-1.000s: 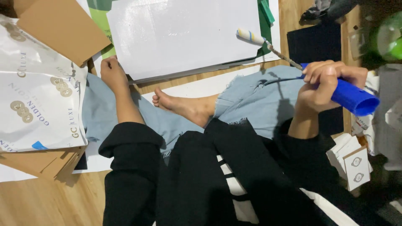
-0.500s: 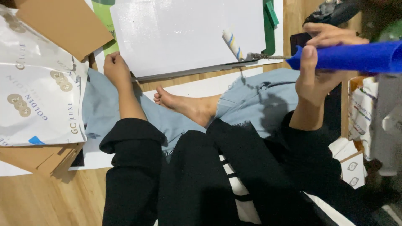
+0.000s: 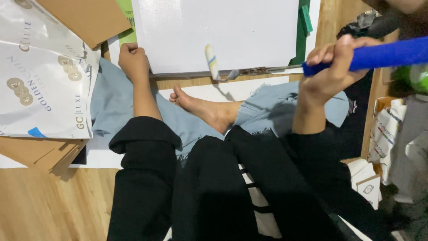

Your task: The person applies a white substance to a large white sheet using a blue paint roller. They then place several rectangular brown cardboard pieces onto the coated surface, pressing them down to adhere.

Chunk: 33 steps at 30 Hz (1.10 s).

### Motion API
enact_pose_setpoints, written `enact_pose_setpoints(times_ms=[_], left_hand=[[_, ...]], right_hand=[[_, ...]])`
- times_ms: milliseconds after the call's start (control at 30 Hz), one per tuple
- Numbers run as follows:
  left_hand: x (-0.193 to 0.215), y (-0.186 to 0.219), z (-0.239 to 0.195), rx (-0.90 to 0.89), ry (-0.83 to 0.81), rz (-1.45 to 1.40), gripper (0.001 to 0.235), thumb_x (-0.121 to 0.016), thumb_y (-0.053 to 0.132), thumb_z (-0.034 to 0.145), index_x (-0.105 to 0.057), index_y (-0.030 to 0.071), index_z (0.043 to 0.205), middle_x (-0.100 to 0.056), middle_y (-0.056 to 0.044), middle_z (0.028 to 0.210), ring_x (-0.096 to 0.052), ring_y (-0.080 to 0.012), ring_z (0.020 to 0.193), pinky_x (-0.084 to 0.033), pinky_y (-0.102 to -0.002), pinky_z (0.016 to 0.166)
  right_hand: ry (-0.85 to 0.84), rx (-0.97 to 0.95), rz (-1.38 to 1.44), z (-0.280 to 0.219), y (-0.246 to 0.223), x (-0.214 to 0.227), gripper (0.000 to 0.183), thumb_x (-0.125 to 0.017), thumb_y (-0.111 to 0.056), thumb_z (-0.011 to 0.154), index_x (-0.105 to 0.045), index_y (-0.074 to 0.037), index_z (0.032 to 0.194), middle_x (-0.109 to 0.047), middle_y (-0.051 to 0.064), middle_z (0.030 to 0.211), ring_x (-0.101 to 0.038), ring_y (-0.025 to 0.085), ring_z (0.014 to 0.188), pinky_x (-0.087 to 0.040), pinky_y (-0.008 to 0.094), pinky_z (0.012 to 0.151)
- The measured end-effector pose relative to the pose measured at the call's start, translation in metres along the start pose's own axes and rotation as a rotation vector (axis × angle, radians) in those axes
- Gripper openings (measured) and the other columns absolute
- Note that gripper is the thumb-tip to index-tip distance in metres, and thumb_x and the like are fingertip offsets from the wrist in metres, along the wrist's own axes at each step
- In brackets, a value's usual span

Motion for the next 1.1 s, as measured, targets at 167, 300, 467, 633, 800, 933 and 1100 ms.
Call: enact_pose_setpoints(times_ms=[167,300,467,633,800,933,1100], left_hand=[[-0.005,-0.012,0.010,-0.105,0.037,0.025,0.021,-0.043,0.009,0.067,-0.059,0.019,0.075,-0.063,0.007,0.067,-0.058,-0.0141,0.066,-0.047,-0.030,0.060],[-0.002,-0.001,0.002,-0.058,0.013,-0.020,0.019,-0.043,0.006,0.070,-0.057,0.018,0.076,-0.060,0.006,0.069,-0.055,-0.0111,0.064,-0.047,-0.027,0.058],[-0.003,-0.009,0.007,-0.081,0.006,-0.031,0.021,-0.045,0.006,0.069,-0.060,0.019,0.076,-0.062,0.009,0.069,-0.058,-0.0074,0.066,-0.050,-0.023,0.063],[-0.008,-0.015,0.014,-0.094,0.012,-0.036,0.021,-0.047,0.007,0.068,-0.061,0.019,0.076,-0.062,0.008,0.069,-0.059,-0.0083,0.066,-0.052,-0.024,0.066],[-0.002,-0.008,0.005,-0.040,-0.004,-0.041,0.023,-0.044,0.006,0.070,-0.059,0.021,0.077,-0.062,0.009,0.071,-0.058,-0.0072,0.067,-0.051,-0.025,0.065],[0.000,-0.004,0.001,-0.040,-0.029,-0.050,0.023,-0.042,0.005,0.072,-0.059,0.019,0.079,-0.063,0.009,0.075,-0.058,-0.0075,0.071,-0.050,-0.024,0.065],[-0.007,-0.018,0.016,-0.055,0.005,-0.053,0.018,-0.048,0.010,0.069,-0.060,0.020,0.078,-0.067,0.006,0.074,-0.062,-0.0119,0.071,-0.050,-0.027,0.068]], right_hand=[[-0.047,0.063,0.043,-0.015,0.001,-0.032,0.015,-0.057,-0.005,0.095,-0.046,-0.013,0.100,-0.038,0.002,0.066,-0.040,0.016,0.049,-0.040,0.027,0.045],[0.057,-0.033,0.109,-0.019,0.003,-0.038,0.016,-0.056,-0.003,0.091,-0.043,-0.013,0.093,-0.037,0.002,0.061,-0.041,0.016,0.047,-0.038,0.028,0.044],[0.119,-0.010,0.072,0.005,0.012,0.043,0.014,-0.055,0.003,0.096,-0.054,-0.011,0.097,-0.045,0.004,0.064,-0.045,0.017,0.045,-0.041,0.028,0.038],[0.224,0.174,-0.216,0.049,-0.024,0.118,0.008,-0.059,0.000,0.092,-0.055,-0.006,0.089,-0.046,0.009,0.061,-0.042,0.020,0.043,-0.037,0.033,0.035],[0.483,0.059,-0.234,0.079,-0.029,0.232,0.022,-0.055,-0.005,0.080,-0.048,-0.005,0.060,-0.044,0.008,0.051,-0.042,0.018,0.043,-0.033,0.032,0.041],[0.456,0.081,-0.329,0.099,-0.013,0.313,0.020,-0.051,-0.009,0.077,-0.047,-0.005,0.059,-0.043,0.008,0.057,-0.038,0.020,0.054,-0.029,0.034,0.054],[0.426,0.205,-0.181,0.077,-0.019,0.150,0.016,-0.058,-0.004,0.079,-0.049,-0.005,0.066,-0.040,0.010,0.048,-0.037,0.022,0.036,-0.030,0.038,0.031]])
Point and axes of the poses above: each hand's wrist, its own z-axis towards the middle knuckle, its own x-axis out of the back of the hand, y = z × x, the point moved 3 cm from there along z, towards the middle knuckle
